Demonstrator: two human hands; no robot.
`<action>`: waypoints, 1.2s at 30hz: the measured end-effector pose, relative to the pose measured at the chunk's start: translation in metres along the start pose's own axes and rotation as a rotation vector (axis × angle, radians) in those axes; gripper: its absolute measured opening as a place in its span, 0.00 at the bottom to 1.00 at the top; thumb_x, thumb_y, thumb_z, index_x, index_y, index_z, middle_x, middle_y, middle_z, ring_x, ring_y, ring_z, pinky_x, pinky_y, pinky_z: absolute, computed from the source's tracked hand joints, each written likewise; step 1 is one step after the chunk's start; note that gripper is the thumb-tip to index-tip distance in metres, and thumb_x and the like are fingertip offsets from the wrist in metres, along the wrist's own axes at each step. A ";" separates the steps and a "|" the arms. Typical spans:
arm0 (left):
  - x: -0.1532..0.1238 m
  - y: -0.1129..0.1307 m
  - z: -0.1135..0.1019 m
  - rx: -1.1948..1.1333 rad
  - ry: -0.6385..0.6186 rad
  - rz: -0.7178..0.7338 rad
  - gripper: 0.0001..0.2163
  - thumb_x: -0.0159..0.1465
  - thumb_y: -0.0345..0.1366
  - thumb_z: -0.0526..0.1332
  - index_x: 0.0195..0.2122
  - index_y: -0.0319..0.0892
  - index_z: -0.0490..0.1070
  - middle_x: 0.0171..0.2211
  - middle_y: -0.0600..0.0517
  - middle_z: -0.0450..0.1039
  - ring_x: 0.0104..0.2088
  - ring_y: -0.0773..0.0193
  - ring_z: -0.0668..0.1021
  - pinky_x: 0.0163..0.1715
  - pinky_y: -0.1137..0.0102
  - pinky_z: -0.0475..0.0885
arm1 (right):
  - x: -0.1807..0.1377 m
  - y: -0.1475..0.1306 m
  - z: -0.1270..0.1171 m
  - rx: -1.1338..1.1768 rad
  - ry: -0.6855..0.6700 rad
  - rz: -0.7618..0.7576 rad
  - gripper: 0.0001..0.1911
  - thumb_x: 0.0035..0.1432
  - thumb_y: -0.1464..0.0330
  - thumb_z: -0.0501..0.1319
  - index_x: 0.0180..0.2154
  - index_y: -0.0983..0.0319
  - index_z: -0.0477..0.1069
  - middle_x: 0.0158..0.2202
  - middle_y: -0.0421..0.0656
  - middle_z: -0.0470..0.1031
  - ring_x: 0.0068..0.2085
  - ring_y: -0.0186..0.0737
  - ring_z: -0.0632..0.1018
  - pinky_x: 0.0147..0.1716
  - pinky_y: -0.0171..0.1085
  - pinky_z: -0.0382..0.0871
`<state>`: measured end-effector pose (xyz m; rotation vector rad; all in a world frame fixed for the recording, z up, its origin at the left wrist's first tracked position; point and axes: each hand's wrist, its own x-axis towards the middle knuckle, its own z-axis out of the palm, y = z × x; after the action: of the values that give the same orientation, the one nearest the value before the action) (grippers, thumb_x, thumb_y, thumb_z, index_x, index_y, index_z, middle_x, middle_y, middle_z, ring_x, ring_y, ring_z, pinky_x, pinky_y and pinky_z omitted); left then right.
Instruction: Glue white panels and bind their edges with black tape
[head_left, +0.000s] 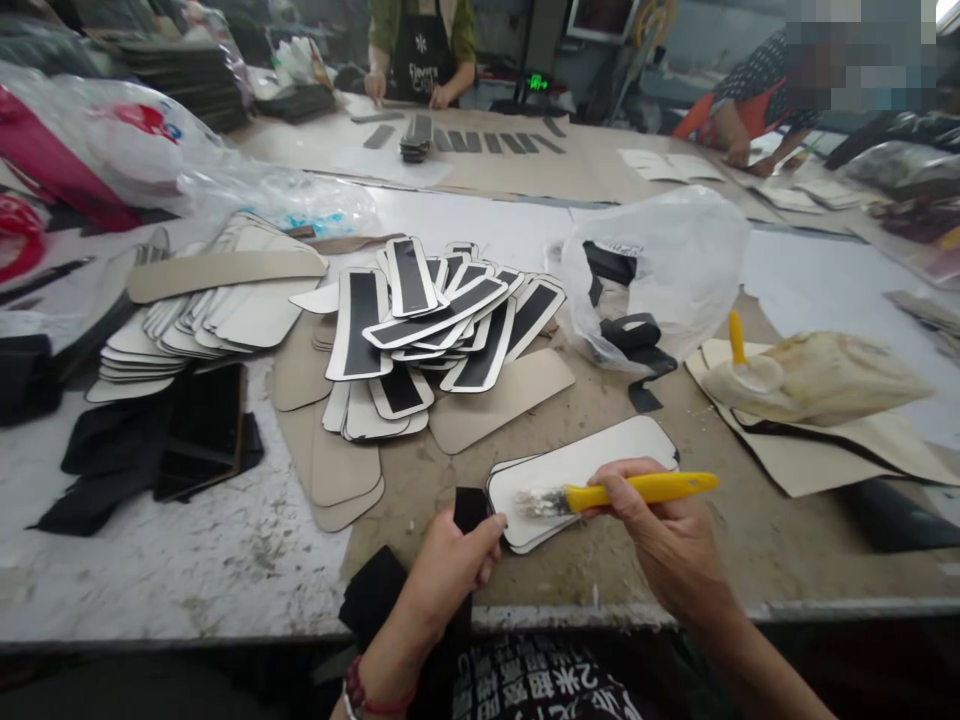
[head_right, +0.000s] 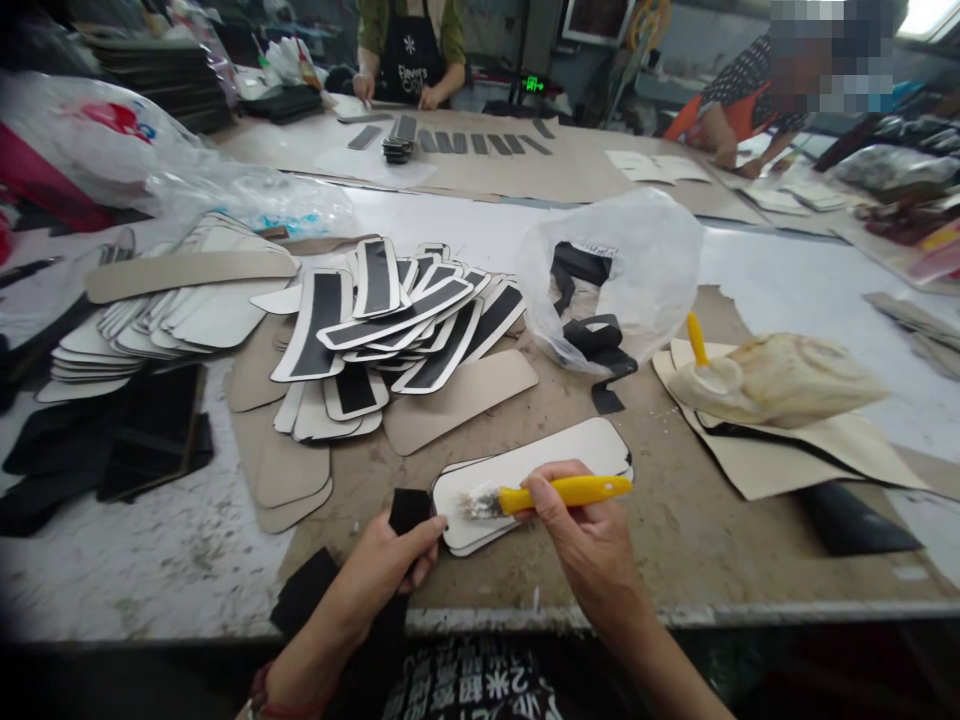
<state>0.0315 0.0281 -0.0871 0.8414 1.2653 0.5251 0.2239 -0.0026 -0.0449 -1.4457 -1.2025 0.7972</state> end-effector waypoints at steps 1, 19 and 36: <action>0.000 0.001 0.000 0.004 -0.003 -0.004 0.16 0.49 0.50 0.60 0.21 0.41 0.62 0.09 0.58 0.58 0.12 0.72 0.60 0.12 0.77 0.50 | 0.000 0.000 0.002 0.006 -0.010 -0.005 0.09 0.60 0.62 0.60 0.32 0.61 0.71 0.30 0.41 0.71 0.29 0.37 0.75 0.28 0.32 0.73; -0.004 -0.002 0.005 0.069 0.152 0.015 0.20 0.48 0.53 0.63 0.17 0.40 0.63 0.09 0.58 0.56 0.12 0.72 0.58 0.15 0.76 0.50 | 0.022 0.024 -0.072 -0.428 0.159 -0.243 0.07 0.62 0.65 0.57 0.34 0.61 0.69 0.32 0.43 0.69 0.35 0.42 0.72 0.36 0.40 0.67; -0.001 -0.007 0.007 0.103 0.222 -0.039 0.24 0.42 0.59 0.64 0.15 0.40 0.63 0.09 0.57 0.56 0.12 0.71 0.59 0.15 0.75 0.51 | 0.019 0.011 -0.090 -0.730 0.058 -0.575 0.09 0.60 0.75 0.57 0.42 0.58 0.69 0.36 0.46 0.70 0.38 0.44 0.72 0.38 0.43 0.69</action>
<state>0.0377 0.0219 -0.0915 0.8592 1.5200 0.5365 0.3153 -0.0109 -0.0325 -1.5295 -1.8511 -0.1054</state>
